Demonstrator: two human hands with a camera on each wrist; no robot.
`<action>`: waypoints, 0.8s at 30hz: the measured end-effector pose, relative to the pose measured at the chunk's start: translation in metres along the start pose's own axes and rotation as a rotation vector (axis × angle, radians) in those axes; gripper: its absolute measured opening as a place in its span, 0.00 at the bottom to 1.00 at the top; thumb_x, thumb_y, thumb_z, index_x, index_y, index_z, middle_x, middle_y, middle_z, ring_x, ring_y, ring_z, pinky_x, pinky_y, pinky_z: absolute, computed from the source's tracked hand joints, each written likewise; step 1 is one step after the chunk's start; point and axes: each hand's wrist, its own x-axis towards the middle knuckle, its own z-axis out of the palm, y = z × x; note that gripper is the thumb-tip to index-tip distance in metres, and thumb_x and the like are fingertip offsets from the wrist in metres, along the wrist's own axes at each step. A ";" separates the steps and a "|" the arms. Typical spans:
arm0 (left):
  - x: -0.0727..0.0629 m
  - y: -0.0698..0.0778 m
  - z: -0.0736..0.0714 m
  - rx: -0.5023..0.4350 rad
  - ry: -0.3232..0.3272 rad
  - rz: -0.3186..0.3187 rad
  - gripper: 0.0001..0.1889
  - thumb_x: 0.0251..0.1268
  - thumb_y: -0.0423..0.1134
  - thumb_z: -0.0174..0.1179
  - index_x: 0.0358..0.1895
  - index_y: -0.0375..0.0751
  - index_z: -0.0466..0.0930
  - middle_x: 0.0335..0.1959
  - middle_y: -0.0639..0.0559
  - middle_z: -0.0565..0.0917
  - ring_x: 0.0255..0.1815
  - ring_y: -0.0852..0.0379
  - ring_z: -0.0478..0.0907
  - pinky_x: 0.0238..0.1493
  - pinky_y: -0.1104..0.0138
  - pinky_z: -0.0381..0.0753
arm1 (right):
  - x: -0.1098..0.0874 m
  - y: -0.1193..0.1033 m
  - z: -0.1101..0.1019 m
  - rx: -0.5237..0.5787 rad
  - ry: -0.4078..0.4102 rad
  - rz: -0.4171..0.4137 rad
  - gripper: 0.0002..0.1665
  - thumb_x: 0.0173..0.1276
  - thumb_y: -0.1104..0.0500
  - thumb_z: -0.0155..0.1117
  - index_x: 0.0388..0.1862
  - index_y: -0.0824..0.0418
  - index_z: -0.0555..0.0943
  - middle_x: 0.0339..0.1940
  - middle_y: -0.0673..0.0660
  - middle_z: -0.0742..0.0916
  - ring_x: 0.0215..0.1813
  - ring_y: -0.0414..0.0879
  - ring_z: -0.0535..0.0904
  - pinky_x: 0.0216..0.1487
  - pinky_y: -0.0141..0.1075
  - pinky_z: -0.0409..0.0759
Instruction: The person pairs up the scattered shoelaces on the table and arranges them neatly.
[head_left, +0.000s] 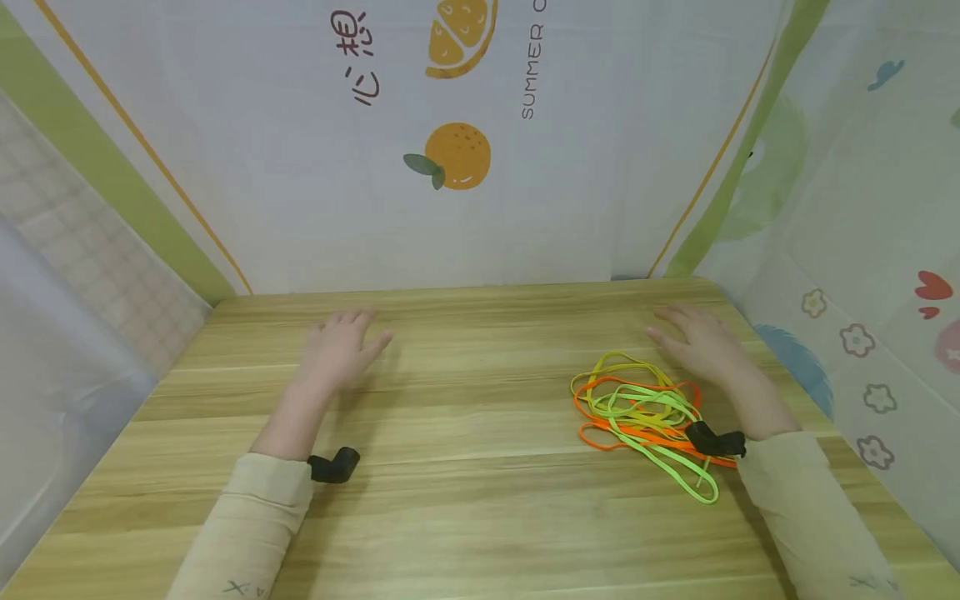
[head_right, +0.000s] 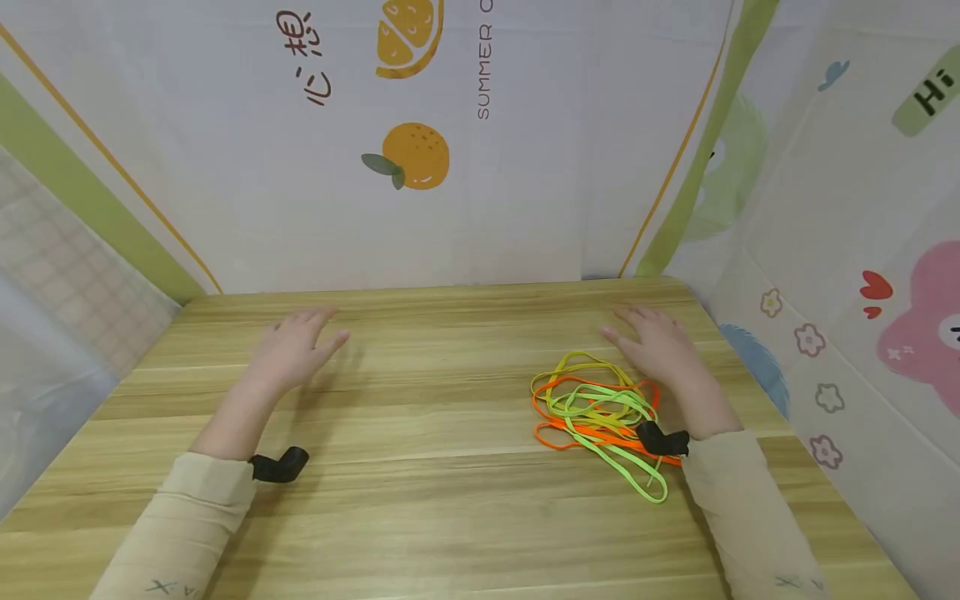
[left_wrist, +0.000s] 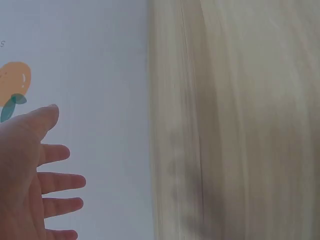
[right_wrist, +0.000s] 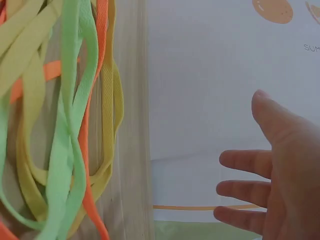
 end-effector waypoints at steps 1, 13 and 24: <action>0.000 0.002 0.000 -0.005 -0.001 0.003 0.40 0.72 0.65 0.34 0.73 0.35 0.55 0.70 0.32 0.60 0.70 0.31 0.51 0.64 0.37 0.47 | -0.001 0.000 -0.001 0.002 -0.001 -0.008 0.39 0.76 0.39 0.43 0.69 0.68 0.65 0.69 0.73 0.65 0.69 0.72 0.55 0.62 0.69 0.46; 0.003 0.028 0.012 -0.086 0.061 0.068 0.32 0.74 0.56 0.44 0.67 0.32 0.66 0.64 0.34 0.70 0.65 0.35 0.65 0.63 0.43 0.60 | -0.020 0.001 -0.004 0.132 -0.024 0.000 0.36 0.76 0.42 0.45 0.65 0.70 0.69 0.63 0.73 0.72 0.64 0.71 0.64 0.61 0.63 0.59; 0.001 0.063 0.020 -0.209 0.107 0.160 0.28 0.73 0.56 0.48 0.61 0.35 0.75 0.52 0.39 0.81 0.48 0.42 0.79 0.50 0.50 0.75 | -0.035 0.001 -0.008 0.228 -0.026 -0.011 0.31 0.76 0.47 0.50 0.61 0.73 0.73 0.52 0.70 0.81 0.55 0.65 0.73 0.52 0.61 0.69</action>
